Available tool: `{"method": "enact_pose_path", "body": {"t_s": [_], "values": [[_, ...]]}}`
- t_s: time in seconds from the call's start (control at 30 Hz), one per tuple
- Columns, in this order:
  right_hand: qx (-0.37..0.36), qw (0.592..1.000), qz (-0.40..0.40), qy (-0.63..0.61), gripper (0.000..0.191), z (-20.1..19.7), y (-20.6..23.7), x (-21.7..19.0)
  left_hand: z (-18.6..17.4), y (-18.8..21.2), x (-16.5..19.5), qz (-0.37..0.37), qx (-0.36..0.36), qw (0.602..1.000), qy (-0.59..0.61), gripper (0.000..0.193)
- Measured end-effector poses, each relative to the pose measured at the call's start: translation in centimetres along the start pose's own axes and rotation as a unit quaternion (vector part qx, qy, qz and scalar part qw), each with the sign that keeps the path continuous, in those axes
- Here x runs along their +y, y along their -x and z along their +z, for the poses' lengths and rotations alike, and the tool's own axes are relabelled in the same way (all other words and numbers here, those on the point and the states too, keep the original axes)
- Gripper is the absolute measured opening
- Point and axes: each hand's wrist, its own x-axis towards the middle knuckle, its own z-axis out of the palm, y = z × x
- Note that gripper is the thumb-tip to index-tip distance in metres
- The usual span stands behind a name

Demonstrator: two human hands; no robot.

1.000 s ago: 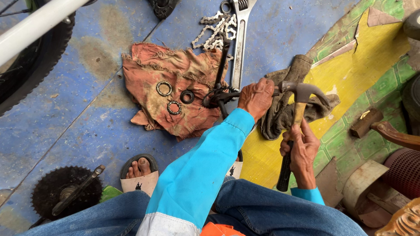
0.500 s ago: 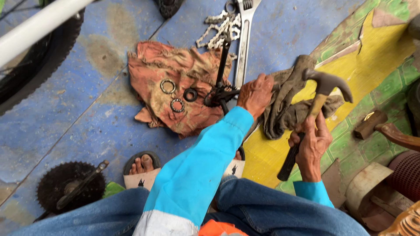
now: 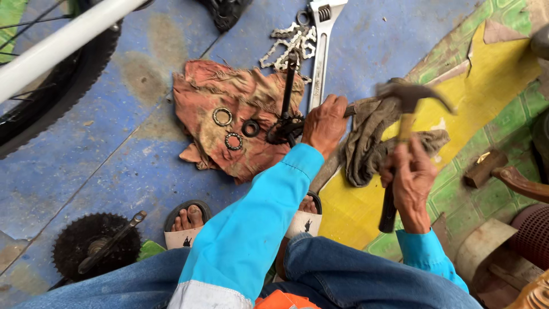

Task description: The person sits on the floor beside a bicycle and removes the crank arm and chainring from the bottom bracket. They hold a metal rod against the crank axle and strike it with a hammer to drive the crank off, then separate the chainring, bearings, and washers from the axle and lay the parts on a rag.

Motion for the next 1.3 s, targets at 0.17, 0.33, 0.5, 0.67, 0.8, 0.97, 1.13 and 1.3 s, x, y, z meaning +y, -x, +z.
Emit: {"method": "enact_pose_path", "body": {"t_s": [0.17, 0.33, 0.5, 0.67, 0.8, 0.97, 1.13, 1.3], "values": [[-0.027, 0.993, -0.037, 0.105, 0.032, 0.1, -0.6, -0.5, -1.6, -0.2, -0.1, -0.014, 0.031, 0.998, 0.055, 0.015], [-0.032, 0.992, -0.063, 0.108, 0.034, 0.7, -1.0, -1.7, -3.5, 0.9, -0.7, -0.004, 0.041, 0.999, 0.035, 0.026], [-0.111, 0.984, -0.069, 0.117, 0.043, 2.4, -0.6, -2.3, -5.4, 1.2, -1.5, -0.027, 0.069, 0.986, 0.146, 0.017], [-0.087, 0.992, 0.016, 0.092, 0.033, 3.3, -4.2, -1.1, -8.7, 2.0, -5.6, -0.147, 0.109, 0.977, 0.105, 0.039], [-0.105, 0.989, 0.078, 0.070, 0.037, 4.0, -9.5, 1.0, -10.0, 2.0, -9.1, -0.113, 0.135, 0.984, 0.024, 0.049], [-0.119, 0.985, 0.110, 0.059, 0.041, 5.0, -13.7, 3.5, -10.4, 3.6, -11.2, -0.235, 0.081, 0.969, -0.015, 0.050], [-0.112, 0.752, -0.314, 0.569, 0.045, 6.0, -11.8, 4.0, -11.4, 4.5, -11.3, -0.238, 0.133, 0.960, -0.067, 0.051], [-0.291, 0.842, 0.106, 0.440, 0.065, 12.5, -8.5, 4.7, -12.5, 4.6, -12.0, -0.317, 0.095, 0.941, -0.075, 0.047]]}}
